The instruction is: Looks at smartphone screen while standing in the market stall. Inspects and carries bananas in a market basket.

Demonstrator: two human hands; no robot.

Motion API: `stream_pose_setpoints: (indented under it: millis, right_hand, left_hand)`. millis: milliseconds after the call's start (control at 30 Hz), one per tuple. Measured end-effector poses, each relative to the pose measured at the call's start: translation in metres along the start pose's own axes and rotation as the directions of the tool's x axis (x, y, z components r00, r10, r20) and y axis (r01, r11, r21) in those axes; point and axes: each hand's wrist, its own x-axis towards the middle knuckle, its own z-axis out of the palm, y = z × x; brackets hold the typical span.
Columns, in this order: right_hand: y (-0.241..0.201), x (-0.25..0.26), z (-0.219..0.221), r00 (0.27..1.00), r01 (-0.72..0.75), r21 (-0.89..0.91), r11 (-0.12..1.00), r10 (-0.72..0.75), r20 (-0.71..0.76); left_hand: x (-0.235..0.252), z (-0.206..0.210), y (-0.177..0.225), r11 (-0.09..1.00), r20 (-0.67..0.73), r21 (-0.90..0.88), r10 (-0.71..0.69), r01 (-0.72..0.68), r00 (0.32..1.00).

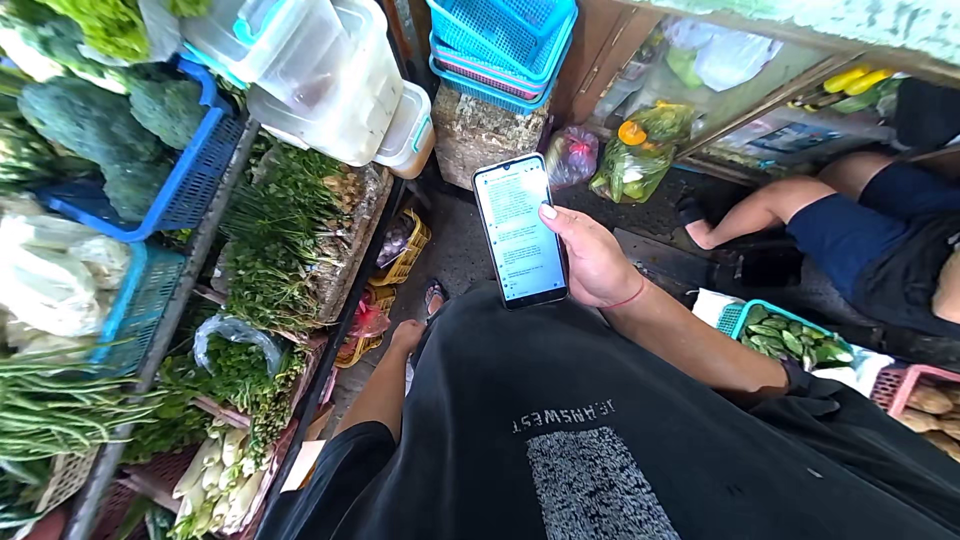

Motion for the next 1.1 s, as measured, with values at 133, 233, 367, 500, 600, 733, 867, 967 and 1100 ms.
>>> stream_pose_setpoints:
  millis: [133,233,367,500,600,733,867,967,1100]
  right_hand:
    - [0.001,0.001,-0.001,1.0,0.009,-0.006,1.0,-0.009,0.009]
    - [0.001,0.001,0.0,1.0,0.009,-0.003,1.0,-0.009,0.006]
    - [0.0,0.001,0.0,1.0,0.013,-0.009,1.0,-0.013,-0.001]
    - [-0.001,0.002,0.0,1.0,0.01,-0.008,1.0,-0.01,-0.007]
    - [-0.001,0.002,-0.001,1.0,0.012,-0.004,1.0,-0.012,-0.004]
    - [-0.002,0.002,-0.001,1.0,0.019,-0.004,1.0,-0.019,-0.004]
    - [-0.003,0.002,0.0,1.0,0.011,-0.003,1.0,-0.011,-0.012]
    - [-0.004,0.002,0.001,1.0,0.008,-0.006,1.0,-0.008,-0.02]
    - [-0.003,0.002,0.0,1.0,0.009,-0.012,1.0,-0.009,-0.018]
  left_hand:
    - [-0.001,0.0,0.0,1.0,-0.008,-0.014,-0.003,0.003,1.0]
    - [0.003,0.001,-0.001,1.0,-0.004,0.001,-0.001,0.001,1.0]
    - [0.01,0.004,-0.006,1.0,-0.007,0.008,0.003,-0.003,1.0]
    - [0.008,0.003,-0.004,1.0,-0.009,-0.004,-0.008,0.008,1.0]
    - [0.004,0.001,-0.001,1.0,-0.007,-0.005,-0.018,0.018,1.0]
    - [0.006,0.001,-0.001,1.0,-0.004,0.007,-0.022,0.022,1.0]
    - [-0.003,-0.004,0.004,1.0,0.004,0.014,-0.006,0.006,1.0]
    - [-0.015,-0.007,0.011,1.0,0.003,0.026,0.0,0.0,1.0]
    - [-0.001,-0.001,0.002,1.0,0.008,-0.013,-0.023,0.023,1.0]
